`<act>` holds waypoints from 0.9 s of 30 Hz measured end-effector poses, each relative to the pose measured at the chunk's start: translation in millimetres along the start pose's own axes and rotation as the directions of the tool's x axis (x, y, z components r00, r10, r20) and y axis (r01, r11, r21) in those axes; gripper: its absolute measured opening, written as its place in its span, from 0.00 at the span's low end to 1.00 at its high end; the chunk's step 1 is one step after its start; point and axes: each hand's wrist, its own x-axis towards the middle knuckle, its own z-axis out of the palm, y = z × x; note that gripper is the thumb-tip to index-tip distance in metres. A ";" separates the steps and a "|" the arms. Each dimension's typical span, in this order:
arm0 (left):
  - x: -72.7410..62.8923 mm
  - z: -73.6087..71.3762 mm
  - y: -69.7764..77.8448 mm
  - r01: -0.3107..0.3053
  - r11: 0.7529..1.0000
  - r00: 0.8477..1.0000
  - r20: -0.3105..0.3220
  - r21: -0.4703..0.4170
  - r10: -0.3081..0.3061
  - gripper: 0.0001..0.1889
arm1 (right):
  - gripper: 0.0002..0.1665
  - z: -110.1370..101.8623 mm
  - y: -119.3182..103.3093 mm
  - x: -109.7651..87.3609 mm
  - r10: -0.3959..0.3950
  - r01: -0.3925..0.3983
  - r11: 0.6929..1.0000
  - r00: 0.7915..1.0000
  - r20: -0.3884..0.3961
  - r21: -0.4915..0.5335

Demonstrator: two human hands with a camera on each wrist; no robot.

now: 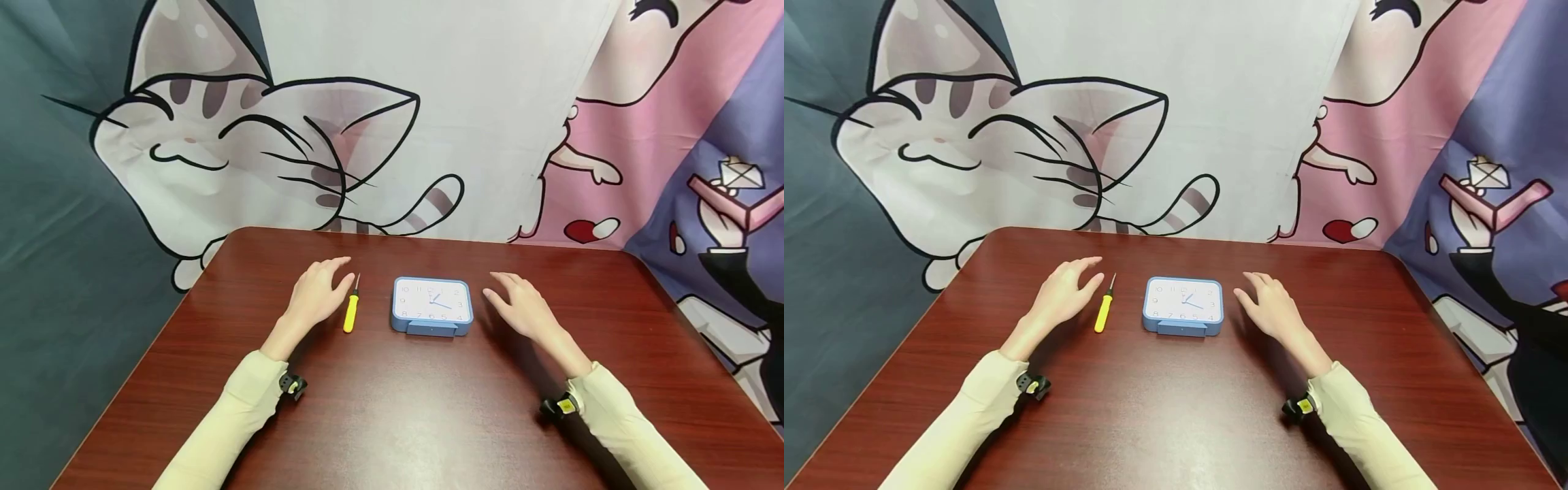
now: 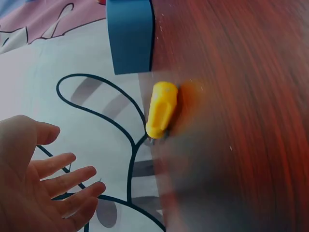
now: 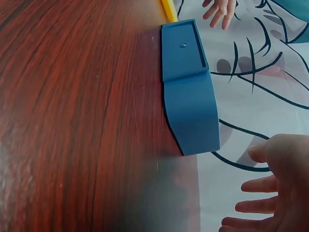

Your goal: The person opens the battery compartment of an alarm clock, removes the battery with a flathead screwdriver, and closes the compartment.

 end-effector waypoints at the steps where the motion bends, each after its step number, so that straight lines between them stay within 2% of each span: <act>1: 0.4 0.5 1.2 0.003 1.000 1.000 0.003 -0.009 -0.003 0.23 | 0.32 0.2 -1.0 0.4 0.005 -0.005 1.000 1.000 0.000 0.002; 13: 5.2 6.0 14.0 0.035 0.992 0.997 0.067 -0.120 -0.027 0.22 | 0.30 1.9 -12.1 2.3 0.062 -0.062 0.998 0.998 0.008 0.026; 22: 12.4 11.5 20.9 0.004 0.979 0.997 0.082 -0.204 0.013 0.22 | 0.30 4.9 -15.2 7.7 0.078 -0.083 0.991 0.996 0.052 0.105; 27: 16.2 16.5 25.5 0.055 0.969 0.991 0.132 -0.242 -0.024 0.23 | 0.30 7.4 -16.4 9.7 0.080 -0.090 0.985 0.994 0.076 0.145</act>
